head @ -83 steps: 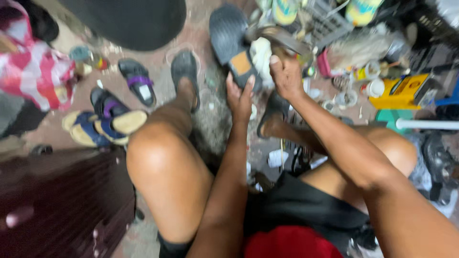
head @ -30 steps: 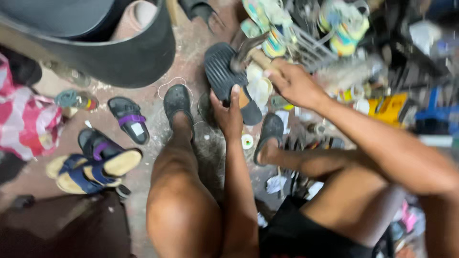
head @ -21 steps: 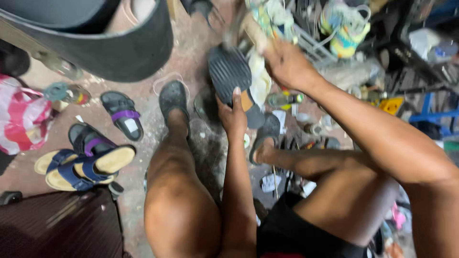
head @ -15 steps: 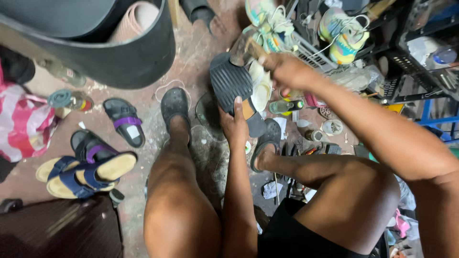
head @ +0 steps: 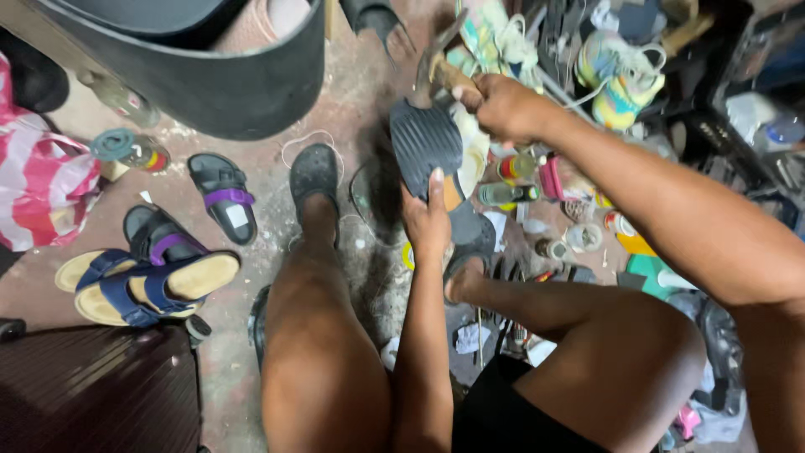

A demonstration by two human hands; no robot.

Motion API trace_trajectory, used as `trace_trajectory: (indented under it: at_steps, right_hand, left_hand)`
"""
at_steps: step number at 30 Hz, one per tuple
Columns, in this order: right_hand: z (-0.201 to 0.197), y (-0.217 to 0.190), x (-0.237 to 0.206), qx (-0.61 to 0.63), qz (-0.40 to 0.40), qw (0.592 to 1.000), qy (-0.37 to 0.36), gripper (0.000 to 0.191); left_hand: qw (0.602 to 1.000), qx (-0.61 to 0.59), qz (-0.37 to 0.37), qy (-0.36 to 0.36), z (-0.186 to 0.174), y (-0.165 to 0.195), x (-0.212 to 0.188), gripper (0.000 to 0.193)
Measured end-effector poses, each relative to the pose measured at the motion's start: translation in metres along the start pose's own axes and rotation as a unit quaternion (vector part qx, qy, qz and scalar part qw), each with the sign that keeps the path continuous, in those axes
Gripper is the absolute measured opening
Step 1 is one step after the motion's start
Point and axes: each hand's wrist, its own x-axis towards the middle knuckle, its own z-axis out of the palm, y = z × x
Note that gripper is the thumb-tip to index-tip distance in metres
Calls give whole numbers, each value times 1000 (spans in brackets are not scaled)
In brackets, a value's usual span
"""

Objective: The person sits on the floor of a shoe repair shop and applies glue from a jar with a stick onto the worn sole of a black loafer. They then press a new rubber sole pad onto the glued surface, hammer it firmly along its length, and trim the overhanging edges with scissors.

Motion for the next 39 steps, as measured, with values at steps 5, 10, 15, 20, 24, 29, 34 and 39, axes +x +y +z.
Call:
trace_trajectory:
  at_steps: [5,10,15,20,24,29,34,39]
  right_hand:
    - [3,-14,1,38,14,995,90,40]
    - [14,-23,6,-78,-45,996,-1,39]
    - [26,-24,0,-99,-41,991,77,45]
    - [28,-28,-11,-71,2,995,68,40]
    - [34,-33,-19,-127,-18,991,49,41]
    - [58,-27,-43,-41,-49,987,146,34]
    - [67,-21,-63,-63,-64,981,170,30]
    - [75,-21,-78,-68,-61,988,128,29]
  left_hand:
    - [1000,16,2,-5,-1,3,-1,63]
    - [998,65,9,8,0,3,-2,67]
    - [996,85,-33,19,0,5,-4,70]
    - [995,101,-24,-1,1,3,-5,76]
    - [990,135,-15,33,0,-2,-4,81]
    - [989,121,-83,17,0,-4,-4,82]
    - [992,113,25,43,0,-7,-3,81]
    - [992,116,16,50,-3,-19,-6,74]
